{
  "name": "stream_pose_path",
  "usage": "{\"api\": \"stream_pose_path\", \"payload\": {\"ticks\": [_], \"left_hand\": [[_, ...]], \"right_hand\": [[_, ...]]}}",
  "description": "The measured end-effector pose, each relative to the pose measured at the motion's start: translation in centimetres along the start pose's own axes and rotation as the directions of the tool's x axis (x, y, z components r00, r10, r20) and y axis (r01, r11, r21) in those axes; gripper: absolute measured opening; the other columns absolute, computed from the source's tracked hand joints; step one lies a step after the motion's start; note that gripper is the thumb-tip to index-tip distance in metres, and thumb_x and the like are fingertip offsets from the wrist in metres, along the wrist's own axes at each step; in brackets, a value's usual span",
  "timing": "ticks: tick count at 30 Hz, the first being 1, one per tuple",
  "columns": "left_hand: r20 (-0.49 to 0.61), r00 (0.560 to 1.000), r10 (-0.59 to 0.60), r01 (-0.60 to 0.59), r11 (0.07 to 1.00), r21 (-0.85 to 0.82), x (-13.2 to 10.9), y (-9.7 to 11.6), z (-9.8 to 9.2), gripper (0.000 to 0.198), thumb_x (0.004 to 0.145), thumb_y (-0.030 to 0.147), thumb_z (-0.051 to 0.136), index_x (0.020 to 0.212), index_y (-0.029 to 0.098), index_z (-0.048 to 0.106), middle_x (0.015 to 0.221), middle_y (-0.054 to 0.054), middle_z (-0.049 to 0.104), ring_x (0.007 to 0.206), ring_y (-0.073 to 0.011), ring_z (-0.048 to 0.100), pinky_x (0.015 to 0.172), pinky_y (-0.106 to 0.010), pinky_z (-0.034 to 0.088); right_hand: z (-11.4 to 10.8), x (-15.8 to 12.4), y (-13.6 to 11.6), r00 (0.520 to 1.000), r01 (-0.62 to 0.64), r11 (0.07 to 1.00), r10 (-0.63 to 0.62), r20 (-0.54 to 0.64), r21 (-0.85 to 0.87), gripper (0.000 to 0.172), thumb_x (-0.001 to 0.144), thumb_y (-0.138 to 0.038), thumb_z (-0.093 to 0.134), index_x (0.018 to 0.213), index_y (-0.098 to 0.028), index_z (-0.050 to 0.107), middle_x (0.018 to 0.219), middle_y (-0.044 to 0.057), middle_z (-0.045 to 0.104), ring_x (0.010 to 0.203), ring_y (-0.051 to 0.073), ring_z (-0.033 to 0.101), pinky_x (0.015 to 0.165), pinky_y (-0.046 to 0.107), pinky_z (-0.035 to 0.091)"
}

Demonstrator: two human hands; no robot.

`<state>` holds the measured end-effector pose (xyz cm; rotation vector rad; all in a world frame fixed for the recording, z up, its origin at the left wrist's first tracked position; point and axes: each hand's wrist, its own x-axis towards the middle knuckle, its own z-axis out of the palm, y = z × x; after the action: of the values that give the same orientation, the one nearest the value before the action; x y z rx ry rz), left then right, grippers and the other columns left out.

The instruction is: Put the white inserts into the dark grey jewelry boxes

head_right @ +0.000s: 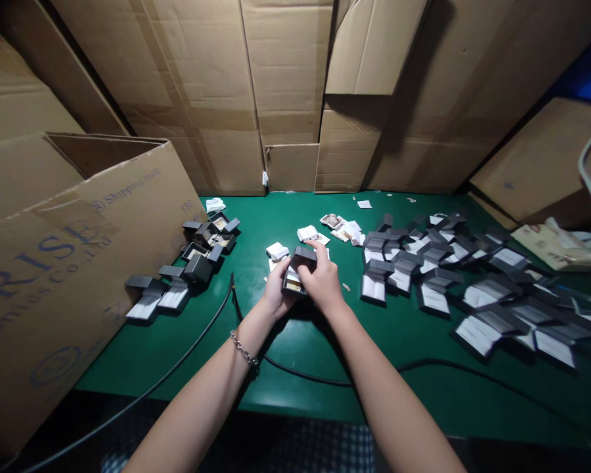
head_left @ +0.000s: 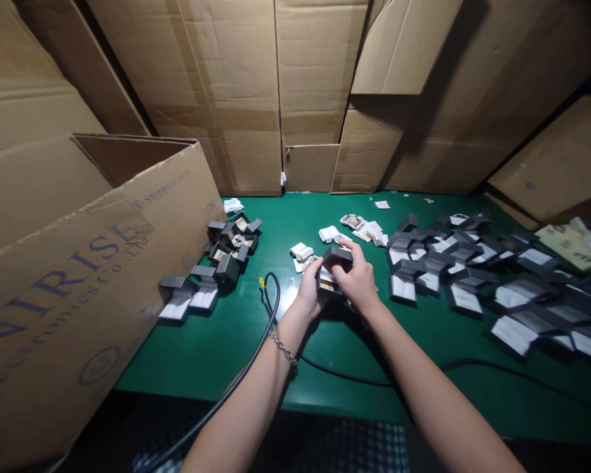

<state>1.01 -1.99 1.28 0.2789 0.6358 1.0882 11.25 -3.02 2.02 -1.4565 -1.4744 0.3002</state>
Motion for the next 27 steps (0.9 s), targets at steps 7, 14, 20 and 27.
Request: {"api": "stream_pose_path", "payload": {"ticks": [7,14,20,27], "left_hand": [[0.015,1.0,-0.006,0.007,1.0,-0.019,0.1,0.1,-0.1,0.012,0.075,0.027,0.064,0.078,0.015,0.064,0.061,0.002,0.062,0.052,-0.0101,0.056,0.052,-0.021,0.041],[0.001,0.999,-0.037,0.037,0.999,-0.036,-0.1,0.5,0.3,0.014,0.081,0.026,0.058,0.081,0.014,0.065,0.063,-0.001,0.065,0.052,-0.0115,0.058,0.051,-0.021,0.043],[-0.023,0.999,-0.03,0.028,0.997,-0.077,-0.7,2.2,0.8,0.034,0.092,0.034,0.042,0.082,0.011,0.065,0.063,-0.005,0.064,0.05,-0.0138,0.057,0.049,-0.025,0.045],[-0.12,0.99,0.077,-0.098,0.978,-0.186,-0.4,2.0,1.0,0.031,0.092,0.027,0.042,0.077,0.011,0.063,0.063,-0.003,0.064,0.054,-0.0099,0.058,0.053,-0.019,0.046]], "right_hand": [[-0.1,-0.1,0.0,1.0,-0.013,1.0,0.013,0.01,0.001,0.044,0.071,-0.024,0.052,0.114,-0.021,0.057,0.099,0.007,0.071,0.075,0.022,0.066,0.068,0.034,0.053],[0.2,-0.3,-0.1,1.0,-0.001,0.999,0.001,0.0,0.04,0.054,0.07,-0.017,0.044,0.124,-0.02,0.049,0.112,0.01,0.068,0.088,0.023,0.067,0.075,0.036,0.055],[0.2,-0.6,-0.7,0.973,0.185,0.982,-0.18,-0.142,0.027,0.035,0.083,-0.026,0.045,0.114,-0.018,0.057,0.117,0.014,0.063,0.112,0.026,0.058,0.09,0.042,0.05],[0.3,-1.2,-0.8,0.916,0.399,0.91,-0.389,0.101,-0.115,0.031,0.089,-0.031,0.039,0.097,-0.021,0.067,0.099,0.007,0.069,0.097,0.023,0.062,0.11,0.053,0.027]]}}
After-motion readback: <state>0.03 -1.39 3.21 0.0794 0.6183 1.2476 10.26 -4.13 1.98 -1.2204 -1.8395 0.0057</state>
